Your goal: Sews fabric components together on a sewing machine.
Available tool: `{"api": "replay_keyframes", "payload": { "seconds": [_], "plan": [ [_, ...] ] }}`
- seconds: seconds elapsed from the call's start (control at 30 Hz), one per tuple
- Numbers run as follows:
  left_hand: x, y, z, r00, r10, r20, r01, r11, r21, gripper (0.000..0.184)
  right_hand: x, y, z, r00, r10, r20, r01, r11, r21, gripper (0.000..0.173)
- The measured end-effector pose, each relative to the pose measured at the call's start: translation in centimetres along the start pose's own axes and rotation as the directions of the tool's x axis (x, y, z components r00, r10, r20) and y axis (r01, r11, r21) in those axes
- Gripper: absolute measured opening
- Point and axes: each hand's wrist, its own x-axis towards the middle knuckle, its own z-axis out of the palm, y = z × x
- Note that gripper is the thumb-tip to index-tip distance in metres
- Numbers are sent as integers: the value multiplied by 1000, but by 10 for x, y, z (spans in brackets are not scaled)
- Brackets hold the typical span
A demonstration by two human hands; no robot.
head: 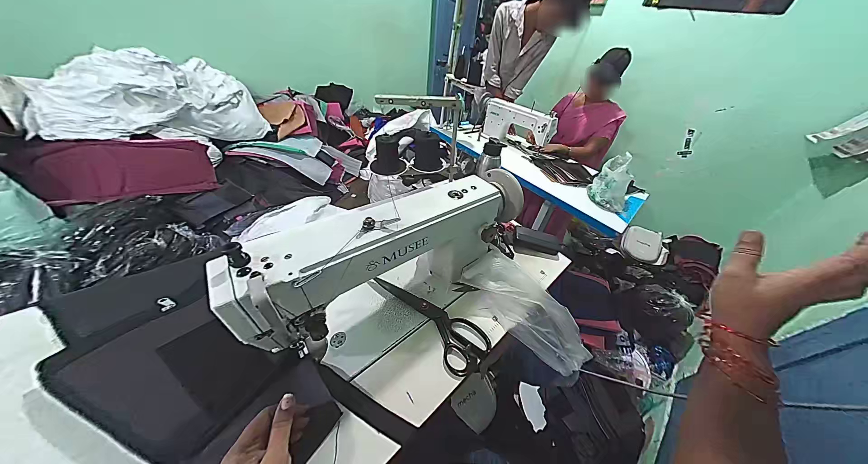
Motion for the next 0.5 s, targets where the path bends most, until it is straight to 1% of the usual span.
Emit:
{"api": "replay_keyframes", "payload": {
  "seconds": [0.03, 0.07, 0.1, 0.13, 0.17, 0.2, 0.23, 0.27, 0.3, 0.33, 0.37, 0.43, 0.47, 0.5],
  "plan": [
    [0, 0, 0, 1000, -10, 4, 10, 1000, 12, 35, -9, 0, 6, 996, -46, 77, 48, 999, -23, 85],
    [0, 0, 1, 1000, -13, 11, 12, 1000, 25, 36, -21, -2, 13, 977, -56, 205, 64, 997, -31, 82],
    [0, 0, 1, 1000, -12, 15, 11, 999, 35, 37, -37, -6, 23, 934, -38, 356, 50, 998, -25, 76],
    [-1, 1, 1, 1000, -16, 12, 16, 999, 39, 37, -59, -14, 34, 856, -16, 517, 24, 1000, -8, 65],
    [-2, 1, 1, 1000, -22, 2, 22, 999, 41, 37, -84, -24, 47, 743, -20, 669, -3, 999, 33, 51],
    [-3, 2, 1, 1000, -24, -10, 24, 999, 48, 36, -111, -39, 56, 598, -49, 800, -39, 995, 90, 39],
    [-3, 2, 0, 1000, -24, -17, 25, 998, 59, 36, -140, -61, 59, 420, -114, 900, -78, 984, 161, 32],
    [-3, 2, 1, 999, -23, -24, 25, 997, 68, 37, -169, -82, 61, 244, -249, 937, -86, 957, 277, 31],
    [-3, 1, 1, 999, -20, -30, 23, 997, 74, 37, -197, -103, 61, 113, -399, 910, -80, 909, 409, 29],
    [-3, 1, 1, 999, -19, -30, 21, 997, 78, 37, -225, -122, 60, 46, -543, 839, -72, 835, 545, 27],
    [-3, 0, 1, 999, -14, -29, 16, 997, 81, 37, -248, -141, 57, -1, -649, 761, -82, 758, 647, 26],
    [-3, -1, 1, 1000, -7, -23, 9, 996, 86, 37, -280, -173, 47, -87, -761, 643, -153, 648, 746, 29],
    [-2, -1, 1, 1000, -5, -20, 7, 997, 83, 36, -292, -185, 44, -127, -790, 599, -191, 612, 767, 32],
    [-2, 0, 1, 1000, -4, -18, 6, 997, 81, 36, -303, -193, 43, -149, -809, 568, -212, 587, 781, 35]
  ]
}}
